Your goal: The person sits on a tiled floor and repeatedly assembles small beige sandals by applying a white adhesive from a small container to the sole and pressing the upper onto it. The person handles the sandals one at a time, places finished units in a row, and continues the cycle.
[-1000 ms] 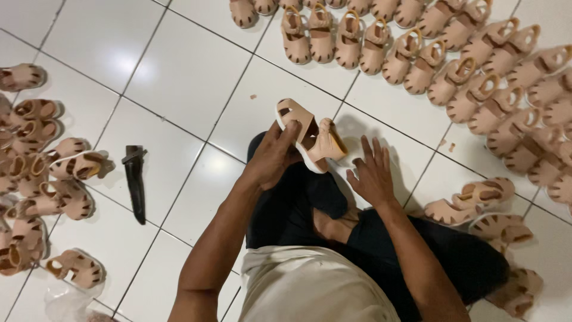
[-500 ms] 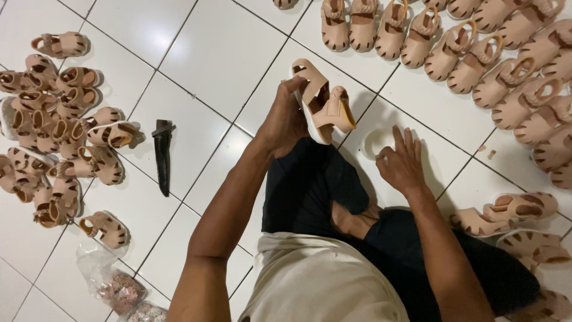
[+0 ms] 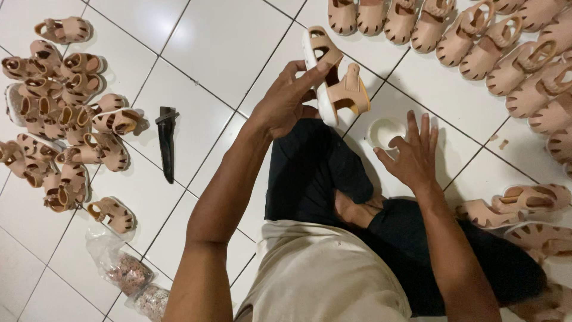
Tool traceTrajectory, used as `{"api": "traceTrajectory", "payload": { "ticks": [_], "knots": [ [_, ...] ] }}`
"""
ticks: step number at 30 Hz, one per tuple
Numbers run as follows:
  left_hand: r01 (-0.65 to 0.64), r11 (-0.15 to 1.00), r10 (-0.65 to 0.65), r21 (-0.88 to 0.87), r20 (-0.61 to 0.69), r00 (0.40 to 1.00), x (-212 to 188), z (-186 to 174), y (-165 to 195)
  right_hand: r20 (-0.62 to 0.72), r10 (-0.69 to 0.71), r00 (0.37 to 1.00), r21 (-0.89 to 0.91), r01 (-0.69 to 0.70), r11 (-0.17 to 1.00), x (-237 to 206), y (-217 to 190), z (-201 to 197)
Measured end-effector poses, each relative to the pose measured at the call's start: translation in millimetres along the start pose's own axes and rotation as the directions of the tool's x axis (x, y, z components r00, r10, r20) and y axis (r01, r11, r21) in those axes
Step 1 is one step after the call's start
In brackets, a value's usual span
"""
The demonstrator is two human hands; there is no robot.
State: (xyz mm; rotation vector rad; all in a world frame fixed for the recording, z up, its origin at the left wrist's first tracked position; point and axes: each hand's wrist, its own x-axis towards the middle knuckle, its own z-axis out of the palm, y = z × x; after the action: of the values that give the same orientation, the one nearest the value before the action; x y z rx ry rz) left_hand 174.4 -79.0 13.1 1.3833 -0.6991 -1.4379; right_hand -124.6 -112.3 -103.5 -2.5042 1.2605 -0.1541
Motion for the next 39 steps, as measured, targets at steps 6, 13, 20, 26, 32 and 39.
{"api": "traceTrajectory", "payload": {
  "ticks": [6,13,20,26,32,39],
  "knots": [
    [0.008,1.000,-0.007,-0.025,0.004,1.000,5.3,6.0,-2.9,0.021,-0.005,1.000,0.047,0.004,0.999,-13.4,0.5,-4.9],
    [0.004,0.999,-0.002,-0.040,0.058,0.998,5.2,14.7,-3.0,-0.249,0.029,0.968,0.514,0.107,0.851,-43.2,-62.8,-64.2],
    [0.009,0.998,-0.003,-0.064,0.088,0.996,-7.0,23.0,-7.0,-0.428,-0.207,0.880,0.082,0.266,0.960,-17.1,-111.4,-92.4],
    [0.000,1.000,0.001,-0.011,0.090,0.996,-14.3,25.6,-13.2,-0.357,-0.205,0.912,-0.087,0.186,0.979,-10.0,-111.0,-89.8],
    [0.015,1.000,-0.016,0.018,0.090,0.996,-15.9,26.8,-16.9,-0.299,-0.215,0.930,-0.116,0.189,0.975,-10.9,-105.5,-82.9],
    [0.011,0.999,-0.015,0.034,0.120,0.993,-18.9,28.1,-19.0,-0.253,-0.240,0.937,-0.183,0.197,0.963,-12.0,-108.3,-86.3]
  ]
}}
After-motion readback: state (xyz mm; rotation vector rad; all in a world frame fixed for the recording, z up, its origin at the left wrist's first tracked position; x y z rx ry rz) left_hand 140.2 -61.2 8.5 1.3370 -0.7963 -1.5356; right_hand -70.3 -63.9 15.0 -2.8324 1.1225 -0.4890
